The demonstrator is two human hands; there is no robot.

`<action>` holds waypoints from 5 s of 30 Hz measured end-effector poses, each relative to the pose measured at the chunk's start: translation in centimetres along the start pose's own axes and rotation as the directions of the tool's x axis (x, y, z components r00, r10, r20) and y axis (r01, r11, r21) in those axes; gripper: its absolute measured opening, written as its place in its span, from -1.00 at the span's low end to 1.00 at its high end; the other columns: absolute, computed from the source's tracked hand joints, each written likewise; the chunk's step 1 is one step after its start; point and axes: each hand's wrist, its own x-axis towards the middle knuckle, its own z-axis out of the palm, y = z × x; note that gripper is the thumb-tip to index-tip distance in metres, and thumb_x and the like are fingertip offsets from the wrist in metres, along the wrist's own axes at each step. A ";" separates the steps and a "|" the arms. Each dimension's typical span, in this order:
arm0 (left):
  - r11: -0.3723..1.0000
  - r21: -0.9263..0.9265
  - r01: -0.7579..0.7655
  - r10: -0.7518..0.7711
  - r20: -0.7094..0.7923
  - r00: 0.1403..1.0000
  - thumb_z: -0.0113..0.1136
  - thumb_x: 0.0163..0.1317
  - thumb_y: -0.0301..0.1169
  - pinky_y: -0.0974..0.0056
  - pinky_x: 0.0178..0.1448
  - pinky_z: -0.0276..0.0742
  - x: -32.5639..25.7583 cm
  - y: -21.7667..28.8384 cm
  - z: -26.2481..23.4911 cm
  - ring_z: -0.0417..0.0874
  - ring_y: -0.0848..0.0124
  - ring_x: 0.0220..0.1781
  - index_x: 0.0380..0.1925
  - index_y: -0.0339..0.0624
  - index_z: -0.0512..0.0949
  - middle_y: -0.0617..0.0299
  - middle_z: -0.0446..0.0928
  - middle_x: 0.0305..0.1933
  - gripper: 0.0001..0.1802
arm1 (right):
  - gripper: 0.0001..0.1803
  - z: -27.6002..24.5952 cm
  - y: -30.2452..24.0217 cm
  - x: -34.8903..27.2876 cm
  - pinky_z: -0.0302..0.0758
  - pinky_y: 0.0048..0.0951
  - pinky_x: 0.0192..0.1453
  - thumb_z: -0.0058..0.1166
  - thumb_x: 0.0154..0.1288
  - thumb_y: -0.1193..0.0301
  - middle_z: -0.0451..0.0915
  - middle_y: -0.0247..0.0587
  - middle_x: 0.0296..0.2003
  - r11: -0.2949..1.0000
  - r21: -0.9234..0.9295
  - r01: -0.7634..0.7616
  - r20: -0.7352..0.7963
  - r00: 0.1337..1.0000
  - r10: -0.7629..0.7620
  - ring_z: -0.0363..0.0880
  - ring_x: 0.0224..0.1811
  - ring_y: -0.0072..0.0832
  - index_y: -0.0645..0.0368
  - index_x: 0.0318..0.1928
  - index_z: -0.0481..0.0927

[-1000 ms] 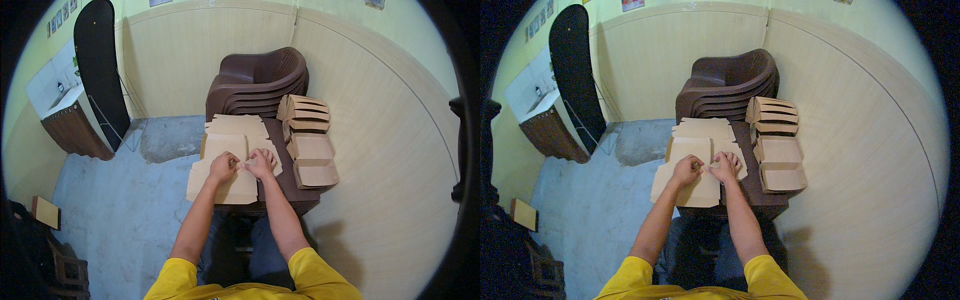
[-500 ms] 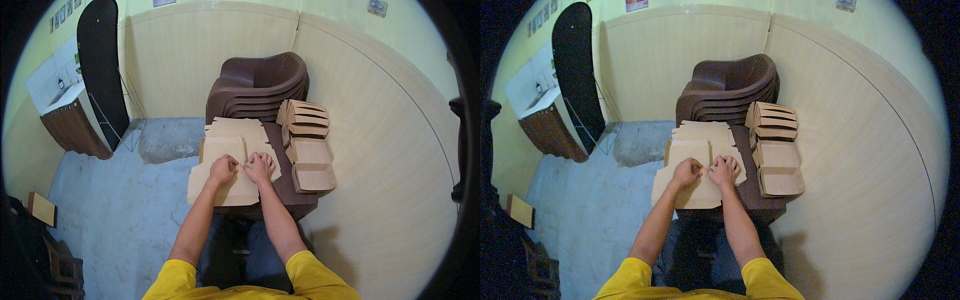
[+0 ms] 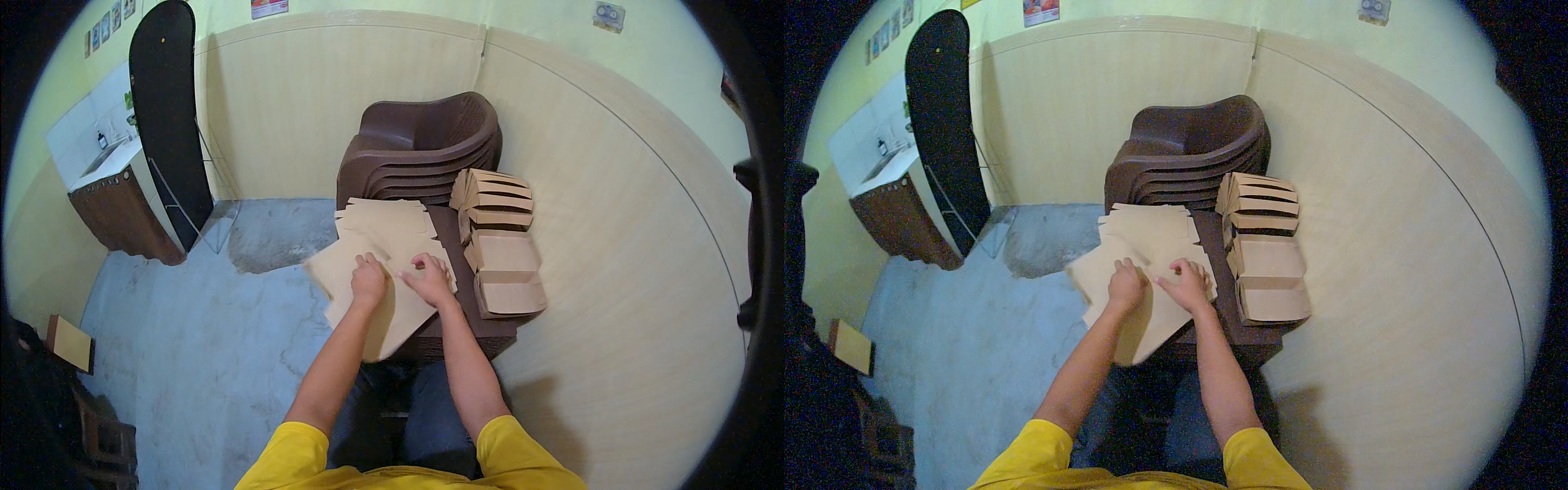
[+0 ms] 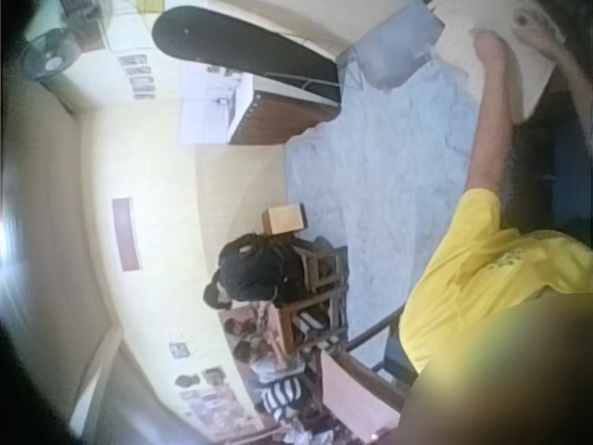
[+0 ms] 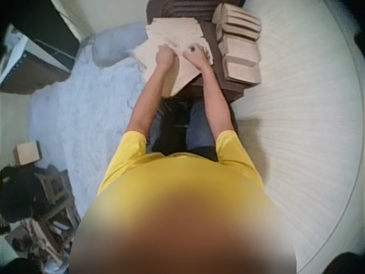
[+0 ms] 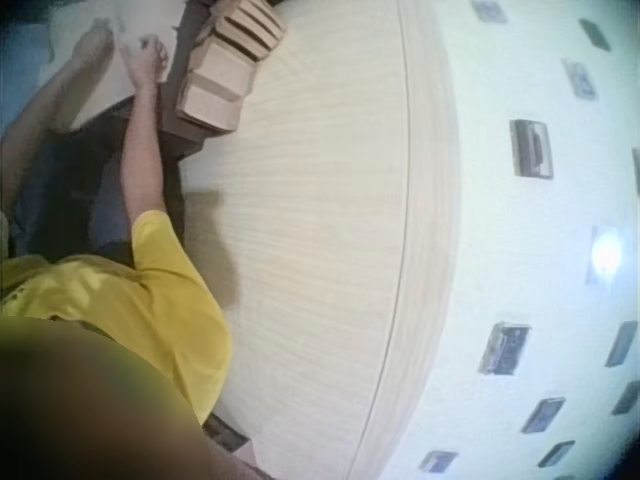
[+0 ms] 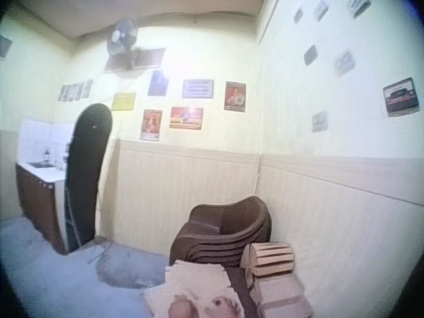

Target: The person folds flat cardboard sheets into small rectangular boxes by hand. They repeatedly pick up a sheet, fold the sides, tuck flaps, and place the finished box into a growing stack on the right side of the table.

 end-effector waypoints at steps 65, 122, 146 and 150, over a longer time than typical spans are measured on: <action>0.693 0.001 -0.721 0.714 0.137 0.686 0.57 0.10 0.14 0.03 0.36 0.51 -4.6 1.3 -5.1 0.64 0.21 0.27 0.05 -0.02 0.73 0.23 0.67 0.12 -0.36 | -0.50 0.2 7.5 4.0 0.51 -0.31 0.41 0.07 0.24 0.73 0.75 -0.17 0.16 0.789 0.613 -0.041 0.141 0.988 -0.058 0.68 0.28 -0.26 0.11 0.18 0.65; 0.919 -0.261 -0.295 0.394 0.607 0.691 0.68 -0.13 -0.31 0.03 0.38 0.66 5.3 -0.3 1.2 0.68 0.04 0.29 0.14 0.25 0.76 0.05 0.60 0.19 -0.31 | -0.31 -2.2 7.5 -0.7 0.40 -0.09 0.49 0.48 0.11 0.58 0.59 -0.15 0.13 0.996 0.069 -0.062 0.006 0.998 0.061 0.46 0.32 -0.16 0.09 0.28 0.53; 0.910 0.208 -0.358 0.272 0.351 0.896 0.31 0.24 -0.31 -0.09 0.24 0.70 2.2 -2.8 -5.8 0.78 -0.04 0.11 -0.20 -0.14 0.80 -0.02 0.80 -0.03 -0.77 | -0.52 -3.9 1.6 -1.8 0.60 0.05 0.27 0.33 0.39 0.07 0.60 0.22 0.10 0.967 -0.201 -0.155 0.069 0.983 0.172 0.67 0.16 0.12 0.31 -0.06 0.76; 0.754 0.307 -0.580 0.567 0.142 0.812 0.32 0.31 -0.31 -0.02 0.32 0.70 0.1 -0.2 -4.6 0.79 0.09 0.15 0.02 -0.01 0.79 0.14 0.79 0.07 -0.70 | -0.16 -3.6 -0.5 -1.2 0.67 0.07 0.27 0.52 0.21 -0.10 0.56 0.38 0.24 0.909 -0.343 -0.237 0.075 0.958 0.278 0.66 0.27 0.18 0.32 0.25 0.61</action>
